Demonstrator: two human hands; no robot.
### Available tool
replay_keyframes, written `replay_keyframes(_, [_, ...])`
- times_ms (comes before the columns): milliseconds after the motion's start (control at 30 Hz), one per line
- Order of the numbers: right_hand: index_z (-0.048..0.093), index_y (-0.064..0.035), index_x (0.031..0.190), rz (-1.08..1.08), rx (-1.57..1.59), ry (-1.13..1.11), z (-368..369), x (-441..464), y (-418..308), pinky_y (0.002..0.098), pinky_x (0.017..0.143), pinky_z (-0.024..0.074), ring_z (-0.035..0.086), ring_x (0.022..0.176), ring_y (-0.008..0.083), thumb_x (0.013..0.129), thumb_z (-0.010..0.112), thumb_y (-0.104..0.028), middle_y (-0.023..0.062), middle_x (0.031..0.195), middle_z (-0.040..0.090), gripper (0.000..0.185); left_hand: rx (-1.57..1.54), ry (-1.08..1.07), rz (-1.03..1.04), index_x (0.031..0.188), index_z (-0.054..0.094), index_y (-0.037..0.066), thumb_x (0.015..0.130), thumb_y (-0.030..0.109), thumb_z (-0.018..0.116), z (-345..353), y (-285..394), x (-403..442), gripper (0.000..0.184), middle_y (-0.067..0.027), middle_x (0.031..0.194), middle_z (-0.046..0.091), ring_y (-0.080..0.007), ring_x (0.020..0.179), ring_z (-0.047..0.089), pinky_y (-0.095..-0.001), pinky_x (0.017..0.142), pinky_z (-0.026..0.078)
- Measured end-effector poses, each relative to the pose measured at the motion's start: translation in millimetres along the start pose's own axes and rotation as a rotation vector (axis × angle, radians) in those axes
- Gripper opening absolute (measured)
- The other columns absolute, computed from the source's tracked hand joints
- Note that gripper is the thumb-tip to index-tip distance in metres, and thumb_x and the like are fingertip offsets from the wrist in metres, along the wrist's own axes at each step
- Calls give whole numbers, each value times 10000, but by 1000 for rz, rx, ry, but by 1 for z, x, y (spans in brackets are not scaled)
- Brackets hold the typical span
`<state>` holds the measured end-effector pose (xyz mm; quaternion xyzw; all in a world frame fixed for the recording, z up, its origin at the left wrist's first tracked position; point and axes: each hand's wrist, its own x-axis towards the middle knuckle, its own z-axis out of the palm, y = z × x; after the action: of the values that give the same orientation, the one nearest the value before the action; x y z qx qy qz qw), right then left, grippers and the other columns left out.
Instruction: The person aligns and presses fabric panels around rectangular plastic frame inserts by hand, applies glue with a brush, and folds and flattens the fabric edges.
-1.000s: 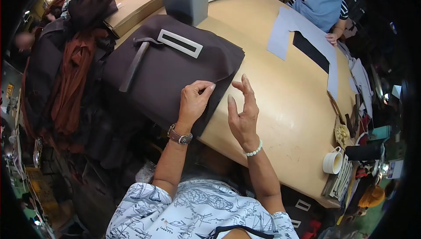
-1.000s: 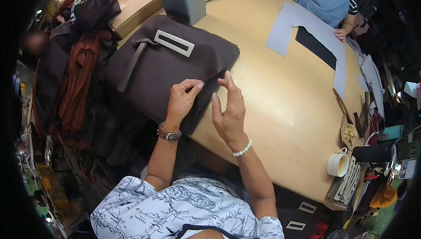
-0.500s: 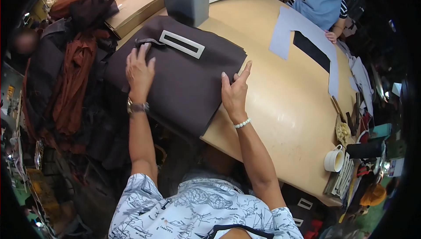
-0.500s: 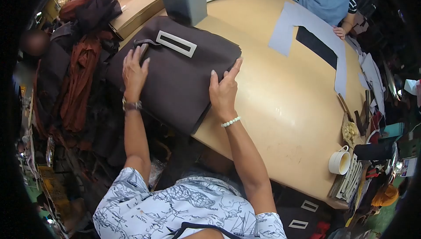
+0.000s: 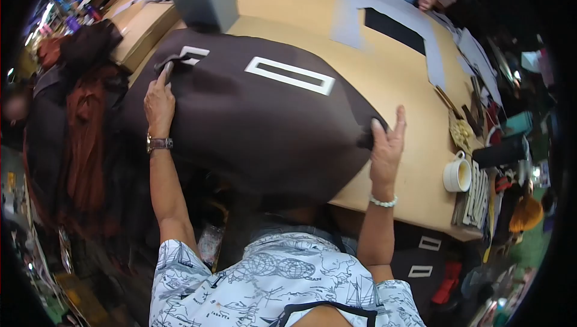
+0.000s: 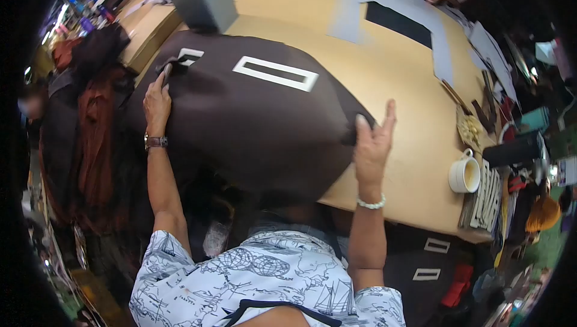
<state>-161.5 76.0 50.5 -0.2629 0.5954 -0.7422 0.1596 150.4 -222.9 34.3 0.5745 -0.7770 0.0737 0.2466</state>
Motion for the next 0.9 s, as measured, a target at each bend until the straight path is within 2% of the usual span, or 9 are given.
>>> replay_keyframes(100, [156,27,1419,-136,-264,180,-82,10,19,224,784,454,549,912,123,870,523,21,191,1144,533,661,148,-110,-24,1337,413,228,864,168,542,3,20,-10,494,-135,1033,574,-337,927,583,-455,771,480])
replay_keyframes(200, [166,30,1415,156,-391,110,-146,8,-3,247,757,470,582,861,146,856,535,17,199,1061,595,669,113,9,103,1285,482,141,870,239,552,-11,51,-17,432,-175,1116,554,-350,1054,515,-450,870,429])
replay_keyframes(267, [180,31,1411,148,-559,58,-174,9,-7,260,733,477,598,818,165,843,548,13,194,986,621,677,1,144,255,1238,524,74,871,266,557,-17,83,-28,415,-196,1159,541,-355,1104,480,-442,924,394])
replay_keyframes(300, [186,31,1409,144,-643,27,-188,9,-7,266,721,481,605,796,175,836,554,12,191,949,634,681,-122,79,303,1162,564,-3,872,277,559,-31,112,-36,402,-222,1207,515,-363,1123,466,-433,959,363])
replay_keyframes(433, [234,38,1391,-114,-1096,92,-219,-5,0,309,649,467,575,684,215,783,626,-49,181,784,600,728,-390,-96,520,1177,533,-17,828,273,618,-30,198,-91,462,-259,1207,497,-398,1136,457,-438,975,360])
replay_keyframes(500, [227,36,1388,47,-1112,208,-207,-19,-8,376,580,418,516,592,281,793,619,-74,155,676,521,721,-382,-308,484,1265,466,2,855,300,587,-16,221,-115,521,-283,1290,426,-407,1213,394,-433,1028,316])
replay_keyframes(700, [222,8,1403,-128,-1159,427,-187,-52,17,409,609,450,586,636,324,836,549,-29,166,724,586,656,-339,-462,420,1338,390,20,902,332,507,2,233,-161,549,-304,1407,243,-436,1318,220,-537,1058,204])
replay_keyframes(833, [283,-2,1387,-220,-1215,437,-209,-52,15,395,603,458,588,629,317,840,567,-29,154,697,581,617,-320,-483,469,1352,374,32,900,351,509,-10,233,-182,570,-274,1424,239,-426,1330,199,-570,1053,176])
replay_keyframes(900, [337,-7,1366,-284,-1365,457,-227,-47,10,395,653,463,590,731,325,832,590,-69,179,866,582,595,-293,-496,497,1357,370,37,899,367,507,-14,238,-189,581,-262,1429,241,-422,1333,196,-587,1047,164])
